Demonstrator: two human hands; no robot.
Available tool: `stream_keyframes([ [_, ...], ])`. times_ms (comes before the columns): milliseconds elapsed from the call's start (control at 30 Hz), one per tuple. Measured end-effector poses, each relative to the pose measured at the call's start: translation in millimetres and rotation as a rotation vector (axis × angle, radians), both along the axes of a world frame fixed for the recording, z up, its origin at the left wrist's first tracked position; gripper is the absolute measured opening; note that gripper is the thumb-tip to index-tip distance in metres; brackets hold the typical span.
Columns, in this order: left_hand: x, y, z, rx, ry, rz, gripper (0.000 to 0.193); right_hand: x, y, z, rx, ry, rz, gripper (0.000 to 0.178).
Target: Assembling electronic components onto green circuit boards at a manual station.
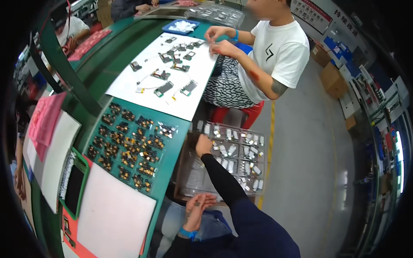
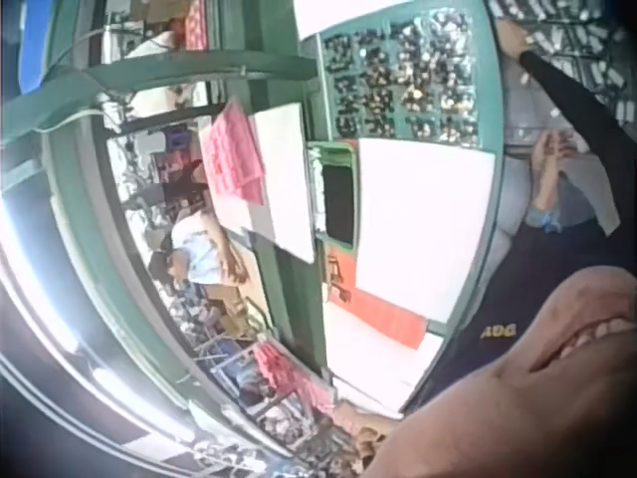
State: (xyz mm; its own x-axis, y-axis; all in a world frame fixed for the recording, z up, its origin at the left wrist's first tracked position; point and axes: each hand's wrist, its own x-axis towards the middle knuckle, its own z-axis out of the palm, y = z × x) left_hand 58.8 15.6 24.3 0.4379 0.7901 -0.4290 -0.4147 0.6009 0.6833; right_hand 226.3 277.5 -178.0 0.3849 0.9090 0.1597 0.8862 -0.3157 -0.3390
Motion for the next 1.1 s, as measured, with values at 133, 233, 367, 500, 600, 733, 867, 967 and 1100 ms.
stream_keyframes([
  [133, 4.9, -8.2, 5.1, -0.025, -0.071, -0.013, 0.035, 18.5, 16.3, -14.0, -0.124, 0.083, -0.049, 0.022],
  [233, 4.4, -15.1, 7.5, -0.029, -0.051, -0.010, 0.035, 30.1, 5.7, -18.9, -0.038, 0.350, -0.014, 0.020],
  [367, 10.5, -13.6, 9.3, -0.034, -0.072, -0.020, 0.035, 42.5, -17.9, 3.8, 0.123, 0.757, -0.034, 0.018],
  [500, 3.5, -7.9, 3.4, -0.033, -0.129, 0.055, 0.033, 5.7, -74.4, 83.1, 0.301, 1.369, -0.075, 0.023],
  [600, 12.5, -9.8, -8.6, -0.004, 0.013, 0.227, 0.037, 13.6, -151.9, 131.1, 0.132, 1.685, -0.200, 0.031],
  [733, 25.5, -12.2, -23.2, -0.008, 0.033, 0.283, 0.043, 22.7, -239.2, 168.7, 0.045, 1.789, -0.301, 0.030],
  [867, 23.9, -12.1, -25.0, -0.003, 0.008, 0.249, 0.049, 15.4, -282.0, 179.4, -0.096, 2.016, -0.356, 0.029],
  [967, 13.9, -9.7, -17.5, 0.074, 0.015, 0.094, 0.055, 9.5, -298.4, 182.0, -0.055, 2.079, -0.398, 0.028],
  [1100, 13.6, -12.6, -7.8, 0.149, -0.035, 0.080, 0.053, 7.9, -315.0, 196.5, -0.128, 2.292, -0.476, 0.024],
])
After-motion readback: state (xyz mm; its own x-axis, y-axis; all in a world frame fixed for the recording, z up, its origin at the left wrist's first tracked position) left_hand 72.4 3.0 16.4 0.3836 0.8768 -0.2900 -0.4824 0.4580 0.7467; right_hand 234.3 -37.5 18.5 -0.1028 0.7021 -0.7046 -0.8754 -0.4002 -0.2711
